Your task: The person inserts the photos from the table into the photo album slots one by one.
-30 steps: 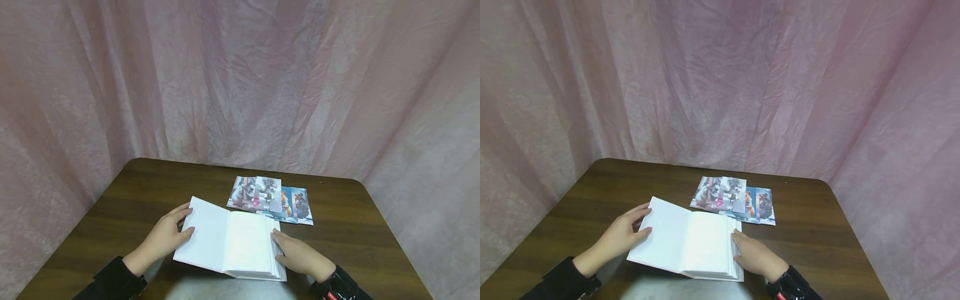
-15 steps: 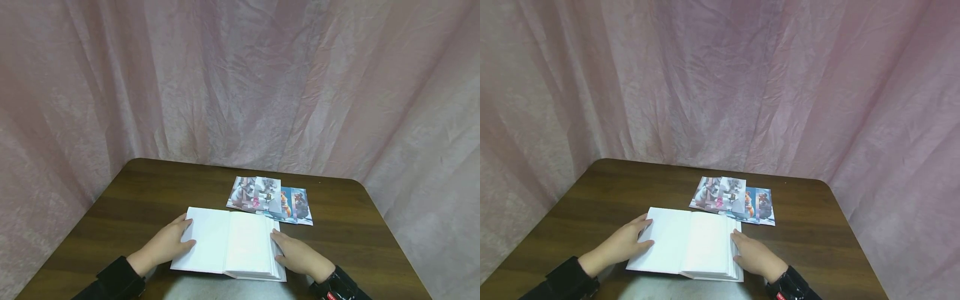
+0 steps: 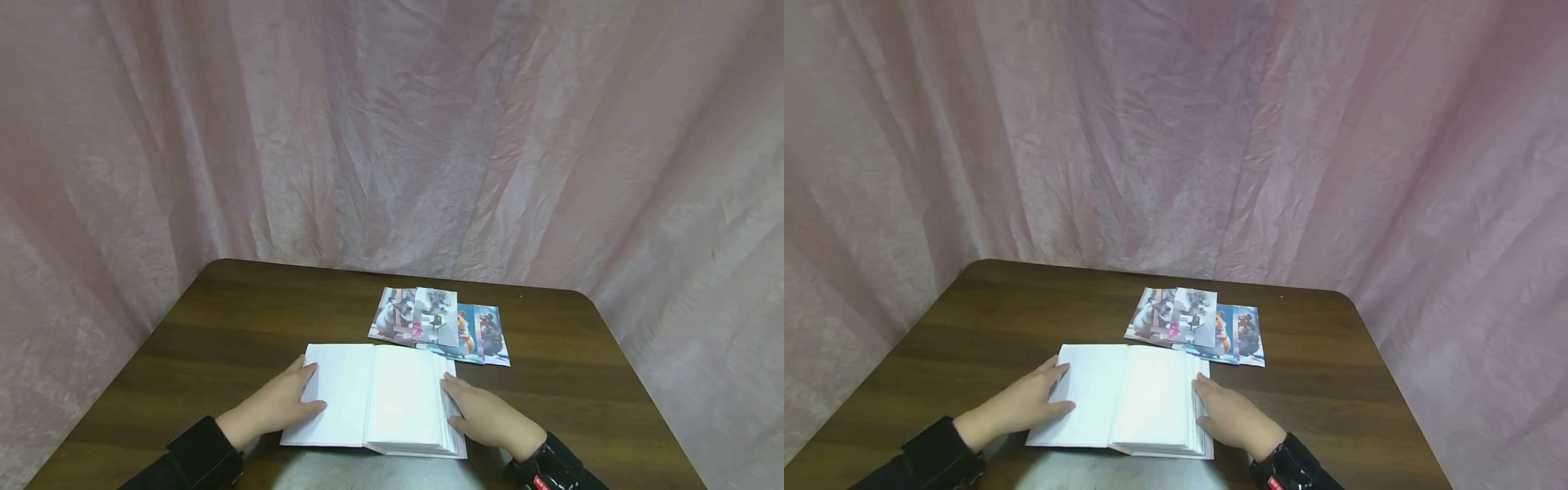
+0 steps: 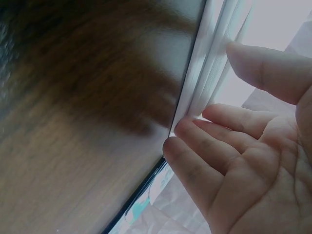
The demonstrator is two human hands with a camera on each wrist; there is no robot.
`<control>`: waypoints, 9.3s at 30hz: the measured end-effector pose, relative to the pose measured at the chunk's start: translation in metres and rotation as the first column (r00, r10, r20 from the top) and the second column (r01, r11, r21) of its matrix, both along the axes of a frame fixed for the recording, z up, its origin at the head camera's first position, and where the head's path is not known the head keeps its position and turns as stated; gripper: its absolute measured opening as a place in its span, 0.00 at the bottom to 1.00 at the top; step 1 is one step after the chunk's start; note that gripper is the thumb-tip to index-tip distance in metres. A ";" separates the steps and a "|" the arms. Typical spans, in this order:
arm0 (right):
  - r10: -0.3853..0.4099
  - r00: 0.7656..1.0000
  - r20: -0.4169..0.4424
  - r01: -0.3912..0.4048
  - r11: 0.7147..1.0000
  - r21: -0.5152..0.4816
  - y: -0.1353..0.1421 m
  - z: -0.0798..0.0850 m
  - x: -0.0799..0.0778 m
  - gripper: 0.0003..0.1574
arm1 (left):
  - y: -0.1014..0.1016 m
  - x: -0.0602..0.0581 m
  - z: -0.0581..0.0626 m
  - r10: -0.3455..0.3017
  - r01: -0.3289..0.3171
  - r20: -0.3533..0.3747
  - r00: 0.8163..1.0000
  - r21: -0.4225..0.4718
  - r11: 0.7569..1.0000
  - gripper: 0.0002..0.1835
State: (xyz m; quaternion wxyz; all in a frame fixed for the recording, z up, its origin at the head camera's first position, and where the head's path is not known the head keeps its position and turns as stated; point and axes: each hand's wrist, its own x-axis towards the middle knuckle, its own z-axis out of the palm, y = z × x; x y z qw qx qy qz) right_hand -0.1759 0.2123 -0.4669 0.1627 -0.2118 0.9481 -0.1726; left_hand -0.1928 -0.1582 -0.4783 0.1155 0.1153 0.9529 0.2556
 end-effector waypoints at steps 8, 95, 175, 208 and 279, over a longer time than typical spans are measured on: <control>-0.011 1.000 0.007 0.011 1.000 -0.016 -0.001 0.004 0.001 0.40 | 0.004 0.000 0.002 -0.031 0.031 0.009 0.999 -0.014 0.999 0.46; 0.019 1.000 -0.025 -0.019 1.000 -0.002 -0.001 0.005 0.000 0.39 | 0.082 0.030 0.008 -0.520 0.472 -0.254 0.816 -0.227 0.852 0.39; -0.195 0.947 -0.255 0.167 0.977 -0.129 0.009 -0.009 -0.207 0.49 | 0.089 0.033 0.021 -0.501 0.417 -0.196 0.843 -0.348 0.839 0.36; -0.449 0.888 -0.097 0.324 0.762 -0.561 0.030 0.026 -0.184 0.19 | 0.082 0.039 0.027 -0.540 0.464 -0.185 0.821 -0.334 0.820 0.36; -0.358 0.930 -0.084 0.239 0.761 -0.603 -0.033 0.007 -0.182 0.16 | 0.077 0.039 0.024 -0.546 0.466 -0.237 0.804 -0.321 0.825 0.35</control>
